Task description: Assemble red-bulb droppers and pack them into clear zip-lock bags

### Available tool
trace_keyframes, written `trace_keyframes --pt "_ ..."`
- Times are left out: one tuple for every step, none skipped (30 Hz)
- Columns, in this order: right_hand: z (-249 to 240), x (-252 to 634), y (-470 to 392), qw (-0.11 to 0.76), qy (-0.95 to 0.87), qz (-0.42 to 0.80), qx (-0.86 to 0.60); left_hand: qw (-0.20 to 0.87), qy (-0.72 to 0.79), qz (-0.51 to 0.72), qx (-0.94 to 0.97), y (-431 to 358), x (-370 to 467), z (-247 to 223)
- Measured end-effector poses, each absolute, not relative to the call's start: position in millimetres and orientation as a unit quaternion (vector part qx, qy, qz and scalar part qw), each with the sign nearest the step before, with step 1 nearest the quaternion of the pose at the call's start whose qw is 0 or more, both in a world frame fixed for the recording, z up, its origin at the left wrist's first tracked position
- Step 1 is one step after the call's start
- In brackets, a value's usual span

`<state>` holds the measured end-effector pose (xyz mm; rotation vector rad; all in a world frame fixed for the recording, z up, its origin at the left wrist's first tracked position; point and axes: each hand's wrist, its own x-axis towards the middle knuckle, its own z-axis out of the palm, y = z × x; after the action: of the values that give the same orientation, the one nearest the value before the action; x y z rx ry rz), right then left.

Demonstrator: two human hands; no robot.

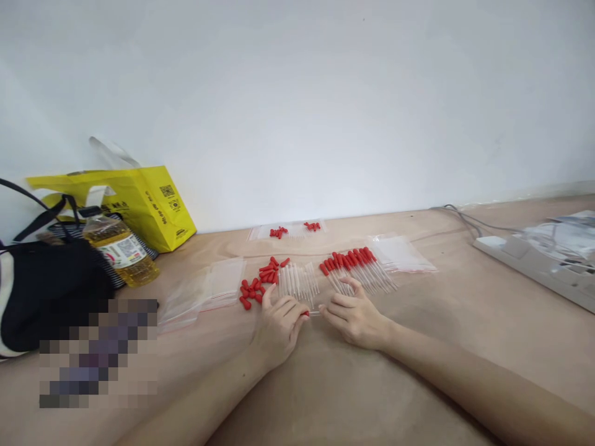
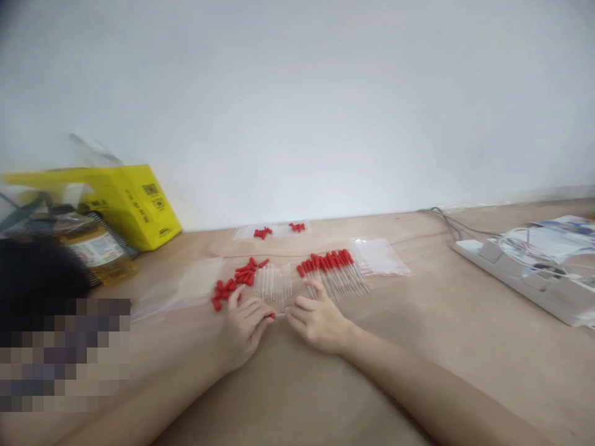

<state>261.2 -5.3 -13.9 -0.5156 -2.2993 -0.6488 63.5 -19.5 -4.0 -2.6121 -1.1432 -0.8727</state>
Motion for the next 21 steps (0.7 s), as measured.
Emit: trace_keyframes --pt "-13.7 261.2 -5.4 0.341 -0.884 -0.253 -0.195 0.08 -0.38 -0.288 -0.875 -19.4 63.7 -4.2" --pt "-13.8 261.1 -5.4 0.343 -0.883 -0.254 -0.194 0.082 -0.377 -0.287 -0.877 -19.4 63.8 -4.4" --pt "-14.2 260.7 -5.4 0.346 -0.882 -0.254 -0.194 0.084 -0.376 -0.287 -0.877 -19.3 63.9 -4.6" --pt "-15.0 260.1 -5.4 0.349 -0.881 -0.252 -0.195 0.085 -0.375 -0.289 -0.877 -19.3 64.1 -4.7" --pt "-15.9 259.5 -5.3 0.353 -0.88 -0.249 -0.198 0.085 -0.374 -0.29 -0.877 -19.3 64.3 -4.8" --pt "-17.0 258.7 -5.1 0.356 -0.88 -0.244 -0.2 0.084 -0.373 -0.292 -0.877 -19.3 64.6 -4.7" --pt "-18.0 257.9 -4.8 0.357 -0.88 -0.24 -0.2 0.081 -0.371 -0.294 -0.877 -19.4 64.9 -4.5" --pt "-18.9 257.1 -4.6 0.358 -0.881 -0.235 -0.199 0.079 -0.369 -0.295 -0.878 -19.5 65.2 -4.3" --pt "-19.5 256.4 -4.3 0.357 -0.884 -0.229 -0.197 0.077 -0.367 -0.297 -0.878 -19.6 65.5 -4.1" --pt "-19.9 255.6 -4.2 0.357 -0.886 -0.223 -0.195 0.076 -0.365 -0.298 -0.878 -19.7 65.7 -4.0" --pt "-20.1 255.0 -4.0 0.356 -0.888 -0.218 -0.192 0.075 -0.364 -0.3 -0.878 -19.7 65.9 -3.9" --pt "-20.1 254.3 -4.0 0.356 -0.89 -0.214 -0.19 0.076 -0.363 -0.302 -0.878 -19.7 66.0 -3.8" --pt "-20.0 253.8 -3.9 0.355 -0.891 -0.211 -0.188 0.076 -0.362 -0.304 -0.878 -19.7 66.1 -3.7" --pt "-19.8 253.3 -3.8 0.355 -0.892 -0.209 -0.187 0.077 -0.361 -0.306 -0.878 -19.7 66.1 -3.7" --pt "-19.8 252.8 -3.7 0.353 -0.893 -0.207 -0.187 0.077 -0.36 -0.306 -0.878 -19.7 66.2 -3.6" --pt "-19.9 252.5 -3.5 0.352 -0.894 -0.206 -0.185 0.077 -0.36 -0.305 -0.878 -19.8 66.3 -3.5" --pt "-20.1 252.2 -3.3 0.351 -0.895 -0.203 -0.185 0.077 -0.359 -0.303 -0.879 -19.8 66.4 -3.3" --pt "-20.4 252.0 -3.0 0.35 -0.897 -0.2 -0.184 0.076 -0.357 -0.301 -0.881 -19.8 66.7 -3.0" --pt "-20.7 251.9 -2.6 0.35 -0.897 -0.197 -0.185 0.076 -0.354 -0.299 -0.883 -19.7 66.9 -2.8" --pt "-21.0 252.0 -2.2 0.35 -0.898 -0.193 -0.185 0.076 -0.351 -0.299 -0.884 -19.5 67.2 -2.5" --pt "-21.1 252.2 -1.7 0.352 -0.897 -0.191 -0.187 0.078 -0.348 -0.3 -0.885 -19.1 67.3 -2.1"
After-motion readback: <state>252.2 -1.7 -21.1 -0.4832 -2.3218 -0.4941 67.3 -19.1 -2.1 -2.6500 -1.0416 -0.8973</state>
